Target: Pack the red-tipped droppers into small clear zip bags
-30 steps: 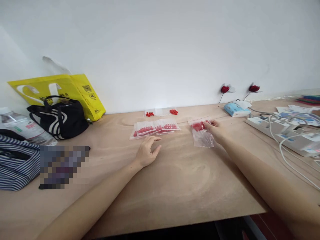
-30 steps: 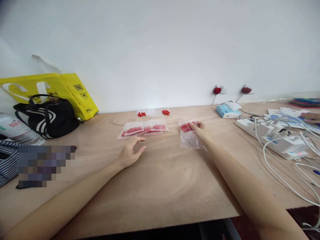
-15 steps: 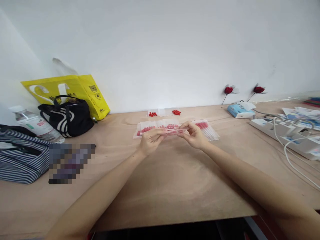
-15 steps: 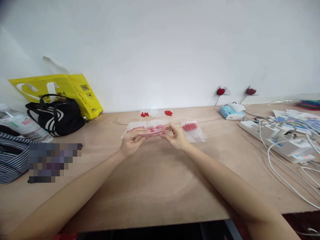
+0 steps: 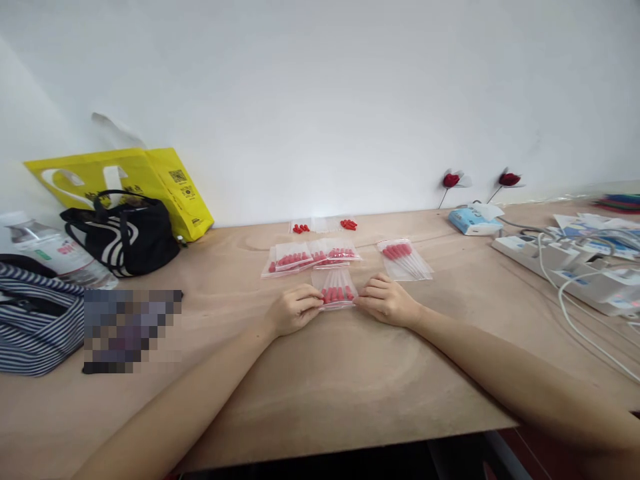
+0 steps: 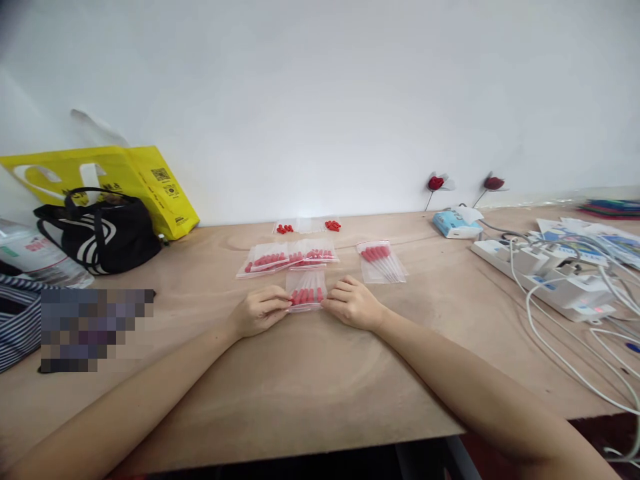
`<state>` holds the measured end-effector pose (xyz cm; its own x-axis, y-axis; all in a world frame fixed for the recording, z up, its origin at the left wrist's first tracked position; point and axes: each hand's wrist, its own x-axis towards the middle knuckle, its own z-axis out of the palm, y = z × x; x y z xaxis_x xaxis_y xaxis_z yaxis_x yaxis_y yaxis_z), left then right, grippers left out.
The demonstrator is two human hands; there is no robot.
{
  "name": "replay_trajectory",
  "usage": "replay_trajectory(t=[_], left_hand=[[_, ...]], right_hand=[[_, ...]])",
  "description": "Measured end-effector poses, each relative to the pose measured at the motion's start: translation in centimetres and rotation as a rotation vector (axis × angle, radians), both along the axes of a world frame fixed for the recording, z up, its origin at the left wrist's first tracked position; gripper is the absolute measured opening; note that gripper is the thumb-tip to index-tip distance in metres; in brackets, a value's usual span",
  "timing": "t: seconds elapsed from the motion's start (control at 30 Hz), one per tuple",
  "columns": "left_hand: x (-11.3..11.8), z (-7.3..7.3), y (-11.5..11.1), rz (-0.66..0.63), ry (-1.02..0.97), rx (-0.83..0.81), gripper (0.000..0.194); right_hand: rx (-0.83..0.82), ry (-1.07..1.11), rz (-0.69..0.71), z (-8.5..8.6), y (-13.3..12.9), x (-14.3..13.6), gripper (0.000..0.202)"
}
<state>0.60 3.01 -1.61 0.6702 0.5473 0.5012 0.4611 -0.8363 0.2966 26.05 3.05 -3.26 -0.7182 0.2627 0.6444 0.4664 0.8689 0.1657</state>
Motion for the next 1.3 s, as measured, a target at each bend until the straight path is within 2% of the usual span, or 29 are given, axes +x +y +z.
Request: replay_trajectory(t=[0.17,0.47,0.67,0.97,1.2,1.3], left_hand=[[-0.4,-0.1,0.0,0.022,0.006,0.010,0.018],[-0.3,-0.3,0.0,0.020,-0.009,0.020,0.018],[-0.1,-0.5,0.2,0.031,-0.025,0.043,0.015],[0.6,-0.6,0.1,-0.058,-0.030,0.336,0.011],[1.0,-0.4,0.1,-0.111,0.041,0.568,0.010],[1.0,-0.1,-0.2,-0.133,0.061,0.599,0.013]], right_hand=[[0.038,0.036,-0.090,0.0,0.0,-0.2,0.021],[0.076,-0.015,-0.152,0.4,0.1,-0.5,0.029],[0.040,0.037,-0.176,0.5,-0.1,-1.1,0.020],[0.126,0.070,-0.071,0.1,0.2,-5.5,0.019],[0.190,0.038,-0.048,0.4,0.2,-5.7,0.021],[0.208,0.020,-0.043,0.6,0.0,-5.4,0.023]])
